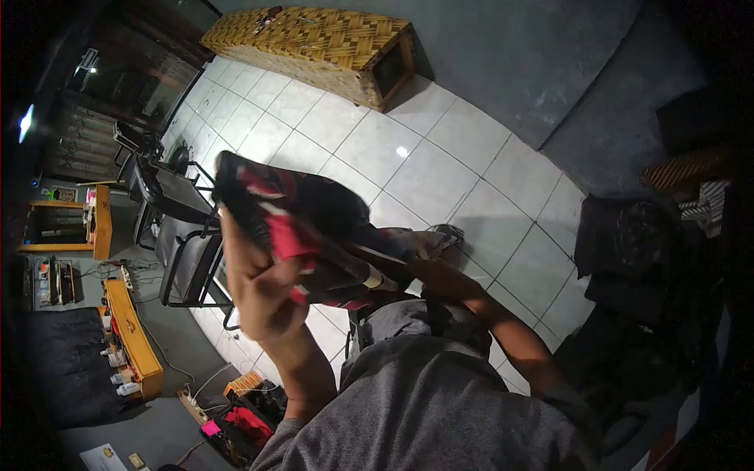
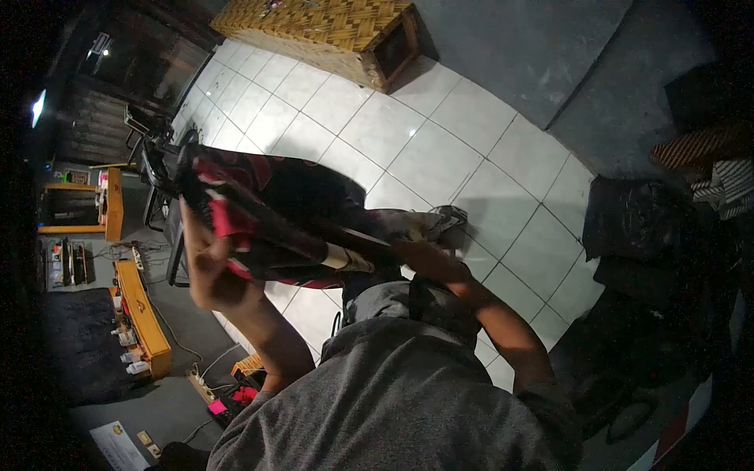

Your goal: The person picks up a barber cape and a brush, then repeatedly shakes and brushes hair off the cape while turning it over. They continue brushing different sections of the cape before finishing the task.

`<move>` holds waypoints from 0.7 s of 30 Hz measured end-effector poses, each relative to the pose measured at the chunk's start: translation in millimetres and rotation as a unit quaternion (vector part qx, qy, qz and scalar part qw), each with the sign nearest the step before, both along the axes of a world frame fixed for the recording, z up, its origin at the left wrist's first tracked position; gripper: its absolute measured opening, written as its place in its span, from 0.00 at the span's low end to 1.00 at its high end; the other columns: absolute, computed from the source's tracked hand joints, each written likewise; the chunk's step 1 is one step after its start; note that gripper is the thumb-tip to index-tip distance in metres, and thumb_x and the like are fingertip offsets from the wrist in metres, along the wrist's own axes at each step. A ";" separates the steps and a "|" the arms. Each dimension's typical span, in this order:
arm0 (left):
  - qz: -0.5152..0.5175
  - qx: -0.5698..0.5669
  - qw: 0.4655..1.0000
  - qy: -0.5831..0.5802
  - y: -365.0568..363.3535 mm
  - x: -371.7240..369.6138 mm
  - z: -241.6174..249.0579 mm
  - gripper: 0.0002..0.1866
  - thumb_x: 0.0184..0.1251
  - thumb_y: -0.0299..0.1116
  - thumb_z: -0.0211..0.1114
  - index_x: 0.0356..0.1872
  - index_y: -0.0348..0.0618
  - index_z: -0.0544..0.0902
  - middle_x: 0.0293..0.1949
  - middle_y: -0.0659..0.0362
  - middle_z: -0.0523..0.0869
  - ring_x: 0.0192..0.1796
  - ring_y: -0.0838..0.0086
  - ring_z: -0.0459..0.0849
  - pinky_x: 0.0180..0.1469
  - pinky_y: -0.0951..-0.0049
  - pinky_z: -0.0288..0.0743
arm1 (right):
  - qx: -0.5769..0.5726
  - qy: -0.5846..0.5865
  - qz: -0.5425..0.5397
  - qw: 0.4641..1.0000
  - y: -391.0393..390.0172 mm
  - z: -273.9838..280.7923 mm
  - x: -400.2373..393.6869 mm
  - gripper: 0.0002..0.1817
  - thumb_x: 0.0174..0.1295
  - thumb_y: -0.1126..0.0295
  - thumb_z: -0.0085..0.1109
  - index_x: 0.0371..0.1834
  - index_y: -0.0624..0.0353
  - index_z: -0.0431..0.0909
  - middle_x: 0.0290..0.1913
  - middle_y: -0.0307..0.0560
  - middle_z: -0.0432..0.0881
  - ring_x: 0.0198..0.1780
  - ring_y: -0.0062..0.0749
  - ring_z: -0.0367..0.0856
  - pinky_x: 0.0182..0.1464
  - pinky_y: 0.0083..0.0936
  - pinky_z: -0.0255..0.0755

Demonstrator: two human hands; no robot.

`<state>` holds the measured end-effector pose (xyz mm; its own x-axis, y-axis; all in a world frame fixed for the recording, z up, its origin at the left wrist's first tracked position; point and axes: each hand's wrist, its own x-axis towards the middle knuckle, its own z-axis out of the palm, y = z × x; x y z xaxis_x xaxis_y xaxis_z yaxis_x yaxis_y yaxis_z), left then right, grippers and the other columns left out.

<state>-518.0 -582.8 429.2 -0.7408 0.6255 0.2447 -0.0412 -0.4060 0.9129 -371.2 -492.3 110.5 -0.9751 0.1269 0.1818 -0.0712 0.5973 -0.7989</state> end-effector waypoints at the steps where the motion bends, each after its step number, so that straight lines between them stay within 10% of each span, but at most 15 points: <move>1: 0.006 0.028 1.000 -0.009 -4.0 -5.5 2.8 0.43 0.38 0.28 0.56 0.61 0.28 0.49 0.53 0.46 0.67 0.52 0.62 0.72 0.55 0.70 0.64 | 0.068 -0.066 0.000 0.996 6.8 -25.7 14.5 0.12 0.52 0.64 0.53 0.37 0.59 0.74 0.26 0.53 0.74 0.33 0.49 0.76 0.35 0.35 0.70; 5: 0.062 0.109 0.991 -0.042 -8.5 -6.8 13.0 0.40 0.39 0.29 0.55 0.59 0.27 0.51 0.48 0.43 0.70 0.50 0.58 0.73 0.54 0.65 0.67 | 0.131 -0.454 -0.064 0.879 23.3 -57.8 70.8 0.15 0.54 0.62 0.47 0.37 0.60 0.77 0.33 0.57 0.78 0.39 0.47 0.78 0.39 0.37 0.72; 10: 0.021 0.053 0.998 0.007 -14.0 -17.3 -2.8 0.39 0.42 0.25 0.55 0.61 0.30 0.50 0.49 0.43 0.69 0.50 0.59 0.74 0.52 0.65 0.68 | 0.161 -0.376 -0.109 0.906 46.0 -114.7 79.2 0.16 0.60 0.63 0.40 0.32 0.62 0.76 0.27 0.54 0.78 0.28 0.40 0.80 0.26 0.33 0.72; 12: -0.047 0.059 0.995 -0.064 -3.3 -8.6 -0.5 0.41 0.43 0.16 0.53 0.63 0.35 0.47 0.50 0.44 0.69 0.50 0.60 0.74 0.51 0.67 0.69 | -0.185 -0.308 -0.308 0.881 49.5 -21.7 39.9 0.17 0.61 0.60 0.40 0.33 0.63 0.73 0.24 0.50 0.76 0.20 0.35 0.76 0.21 0.31 0.69; 14: -0.050 0.015 0.997 -0.056 -1.4 -5.9 -4.3 0.40 0.47 0.16 0.54 0.63 0.35 0.46 0.51 0.44 0.69 0.52 0.61 0.73 0.52 0.67 0.68 | -0.167 -0.095 -0.273 0.943 41.6 10.6 20.6 0.20 0.63 0.54 0.38 0.35 0.62 0.69 0.24 0.46 0.73 0.24 0.30 0.75 0.23 0.28 0.68; 17: -0.048 -0.015 0.998 -0.033 0.7 -3.7 -11.0 0.40 0.50 0.15 0.55 0.64 0.35 0.44 0.52 0.45 0.69 0.54 0.63 0.72 0.53 0.68 0.67 | -0.496 -0.090 -0.284 0.816 17.4 103.7 -8.2 0.16 0.60 0.59 0.44 0.39 0.63 0.66 0.28 0.49 0.72 0.31 0.38 0.76 0.31 0.27 0.69; 18: -0.053 -0.022 0.998 -0.032 1.9 -0.8 -10.1 0.40 0.50 0.15 0.55 0.64 0.35 0.44 0.51 0.46 0.70 0.53 0.64 0.73 0.52 0.69 0.67 | -0.215 0.067 -0.244 0.943 5.4 100.3 -10.2 0.12 0.56 0.67 0.46 0.41 0.62 0.67 0.30 0.53 0.72 0.33 0.45 0.74 0.34 0.33 0.69; 19: -0.056 -0.028 0.998 -0.030 2.8 2.1 -8.6 0.39 0.51 0.15 0.55 0.64 0.35 0.44 0.51 0.46 0.70 0.51 0.65 0.74 0.52 0.70 0.67 | 0.093 0.215 -0.174 0.957 -1.7 93.4 -10.9 0.13 0.52 0.75 0.48 0.43 0.61 0.68 0.32 0.56 0.73 0.35 0.53 0.73 0.37 0.38 0.68; 21: -0.045 -0.038 0.998 -0.020 0.1 2.3 -6.5 0.38 0.51 0.14 0.54 0.64 0.36 0.45 0.49 0.48 0.72 0.48 0.66 0.76 0.50 0.73 0.69 | 0.092 0.218 -0.139 0.962 -9.0 55.5 -18.7 0.16 0.52 0.72 0.49 0.46 0.61 0.68 0.34 0.58 0.73 0.38 0.52 0.74 0.38 0.39 0.68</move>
